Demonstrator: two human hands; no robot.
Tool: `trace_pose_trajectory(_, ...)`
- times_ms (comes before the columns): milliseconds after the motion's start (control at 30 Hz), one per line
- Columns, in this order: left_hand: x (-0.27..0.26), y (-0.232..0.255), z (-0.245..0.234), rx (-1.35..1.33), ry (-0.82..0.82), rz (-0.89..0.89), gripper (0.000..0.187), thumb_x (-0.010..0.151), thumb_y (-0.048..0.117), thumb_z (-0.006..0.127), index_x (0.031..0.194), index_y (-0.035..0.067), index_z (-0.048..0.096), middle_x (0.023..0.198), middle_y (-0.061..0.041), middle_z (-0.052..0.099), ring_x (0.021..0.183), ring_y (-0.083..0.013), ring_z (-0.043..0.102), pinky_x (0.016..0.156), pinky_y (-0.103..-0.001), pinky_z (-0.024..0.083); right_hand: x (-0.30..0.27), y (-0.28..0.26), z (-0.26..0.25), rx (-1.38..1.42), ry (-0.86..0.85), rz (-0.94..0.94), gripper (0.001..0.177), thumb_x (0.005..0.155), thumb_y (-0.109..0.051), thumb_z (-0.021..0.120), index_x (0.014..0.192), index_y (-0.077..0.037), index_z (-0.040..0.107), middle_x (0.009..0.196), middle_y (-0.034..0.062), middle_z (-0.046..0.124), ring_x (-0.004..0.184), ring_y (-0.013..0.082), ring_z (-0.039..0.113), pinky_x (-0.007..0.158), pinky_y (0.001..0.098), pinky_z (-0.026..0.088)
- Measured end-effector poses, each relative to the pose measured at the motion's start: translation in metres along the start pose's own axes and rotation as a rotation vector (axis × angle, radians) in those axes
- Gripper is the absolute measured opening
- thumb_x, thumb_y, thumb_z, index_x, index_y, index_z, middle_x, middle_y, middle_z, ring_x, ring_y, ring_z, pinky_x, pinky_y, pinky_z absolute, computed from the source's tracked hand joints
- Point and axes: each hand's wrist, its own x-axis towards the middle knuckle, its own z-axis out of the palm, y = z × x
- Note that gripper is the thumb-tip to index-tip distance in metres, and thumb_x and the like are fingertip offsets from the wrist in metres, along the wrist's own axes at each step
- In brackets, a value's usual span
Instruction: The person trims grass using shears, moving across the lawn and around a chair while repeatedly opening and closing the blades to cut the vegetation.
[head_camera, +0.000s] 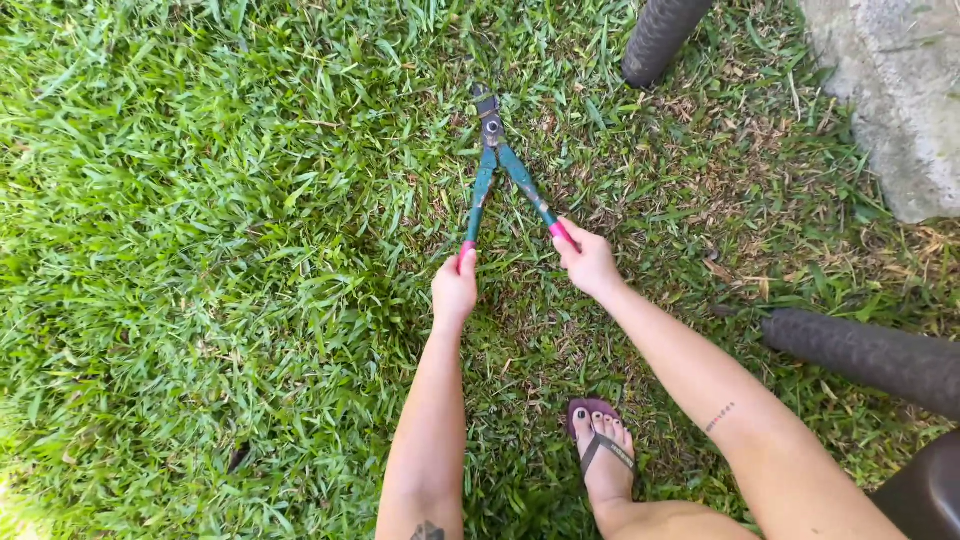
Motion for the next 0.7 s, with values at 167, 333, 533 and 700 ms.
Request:
trace_pose_trajectory(167,0.016,0.023,-0.039,0.02,-0.122,-0.071,0.053,0.096,0.054,0.056,0.101,0.004,0.073,0.081,-0.014,0.073,0.073,-0.0278,0.07,0.07,-0.042,0.055,0.026,-0.009,-0.052,-0.04,-0.056,0.045,0.048,0.099,-0.016,0.06,0.147,-0.016,0.055,0.076,-0.0022,0.063,0.06,0.0061,0.052,0.05,0.0215,0.045)
trace_pose_trajectory(333,0.071,0.0,-0.044,0.099,-0.084,0.018,0.054,0.097,0.056,0.057,0.105,0.005,0.073,0.08,-0.016,0.072,0.072,-0.0281,0.068,0.071,-0.042,0.053,0.072,-0.004,-0.061,-0.046,-0.143,-0.005,0.047,0.101,-0.017,0.06,0.148,-0.017,0.056,0.073,0.0031,0.059,0.055,0.0102,0.048,0.046,0.0255,0.04)
trace_pose_trajectory(533,0.058,0.029,-0.023,0.072,-0.08,-0.129,0.052,0.098,0.055,0.051,0.105,0.008,0.072,0.083,-0.014,0.072,0.075,-0.0278,0.068,0.071,-0.043,0.053,0.06,-0.016,-0.013,0.018,-0.057,-0.008,0.046,0.099,-0.016,0.061,0.145,-0.015,0.057,0.081,-0.0033,0.063,0.059,0.0044,0.05,0.048,0.0203,0.044)
trace_pose_trajectory(700,0.036,0.041,-0.013,-0.038,-0.07,-0.12,0.05,0.101,0.051,0.051,0.102,0.004,0.07,0.082,-0.013,0.072,0.07,-0.0253,0.069,0.068,-0.041,0.054,0.036,-0.019,0.014,0.163,-0.035,-0.026,0.046,0.101,-0.017,0.06,0.146,-0.011,0.054,0.078,-0.0006,0.06,0.056,0.0061,0.047,0.046,0.0226,0.038)
